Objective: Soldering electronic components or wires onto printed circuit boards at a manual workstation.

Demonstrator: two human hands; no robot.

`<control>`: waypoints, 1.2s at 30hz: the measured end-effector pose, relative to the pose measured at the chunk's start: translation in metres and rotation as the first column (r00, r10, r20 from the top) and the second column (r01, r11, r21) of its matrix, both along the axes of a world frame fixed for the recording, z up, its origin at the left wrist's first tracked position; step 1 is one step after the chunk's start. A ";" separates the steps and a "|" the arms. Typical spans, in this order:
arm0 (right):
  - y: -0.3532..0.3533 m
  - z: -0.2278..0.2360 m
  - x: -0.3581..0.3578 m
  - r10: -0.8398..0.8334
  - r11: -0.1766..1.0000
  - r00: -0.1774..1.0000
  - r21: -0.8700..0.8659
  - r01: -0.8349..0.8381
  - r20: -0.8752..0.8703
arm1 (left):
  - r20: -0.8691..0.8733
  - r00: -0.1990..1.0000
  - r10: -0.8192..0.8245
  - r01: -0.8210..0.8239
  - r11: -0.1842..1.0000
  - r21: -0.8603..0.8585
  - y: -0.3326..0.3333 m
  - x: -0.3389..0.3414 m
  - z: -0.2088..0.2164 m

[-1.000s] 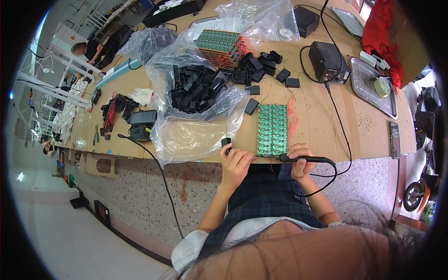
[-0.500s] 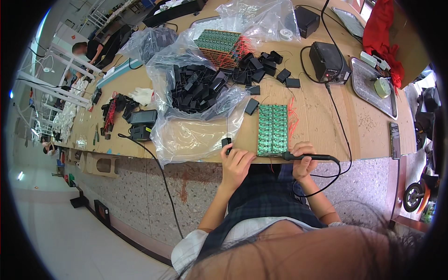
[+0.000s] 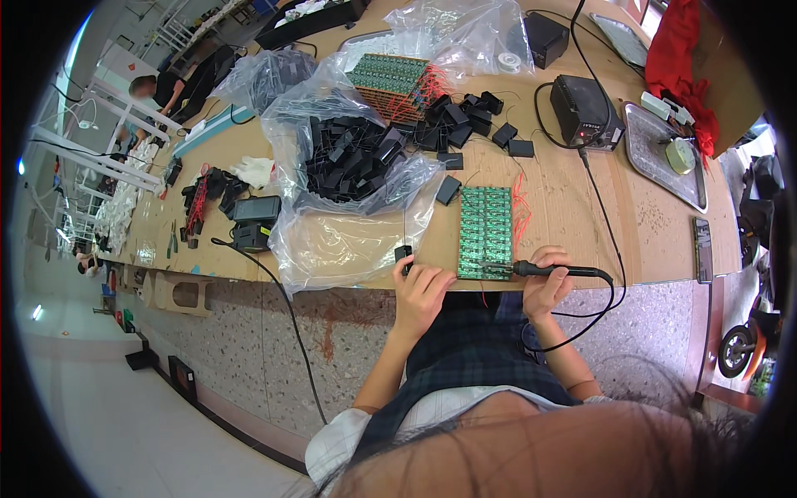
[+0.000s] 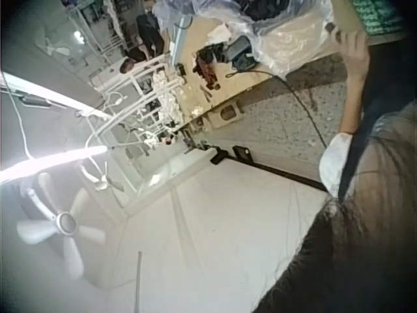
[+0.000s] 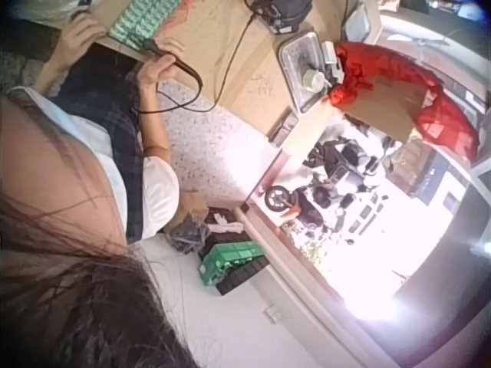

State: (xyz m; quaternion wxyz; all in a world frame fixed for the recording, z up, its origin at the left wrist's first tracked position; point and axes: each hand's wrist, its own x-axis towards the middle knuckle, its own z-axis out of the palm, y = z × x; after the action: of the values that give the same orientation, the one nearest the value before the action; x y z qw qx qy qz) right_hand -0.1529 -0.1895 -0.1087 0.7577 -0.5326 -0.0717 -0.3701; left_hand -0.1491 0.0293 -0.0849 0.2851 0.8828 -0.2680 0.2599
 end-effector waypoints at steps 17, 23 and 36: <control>0.000 -0.001 0.001 -0.002 1.000 1.000 -0.007 0.002 0.000 | 0.008 1.000 0.019 -0.019 0.999 0.037 0.002 -0.001 -0.001; 0.000 -0.001 0.001 -0.019 1.000 1.000 -0.004 0.019 -0.003 | 0.030 0.974 0.222 -0.219 0.972 -0.089 0.000 -0.003 0.015; -0.012 0.010 -0.002 -0.047 0.997 0.998 0.056 0.049 -0.045 | 0.013 0.957 0.290 -0.282 0.940 -0.191 -0.005 0.046 0.031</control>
State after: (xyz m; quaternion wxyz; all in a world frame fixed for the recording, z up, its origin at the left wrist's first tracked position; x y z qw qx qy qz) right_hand -0.1547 -0.2012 -0.0987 0.7649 -0.5202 -0.0316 -0.3785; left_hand -0.1033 0.0240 -0.0543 0.3205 0.8761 -0.1173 0.3407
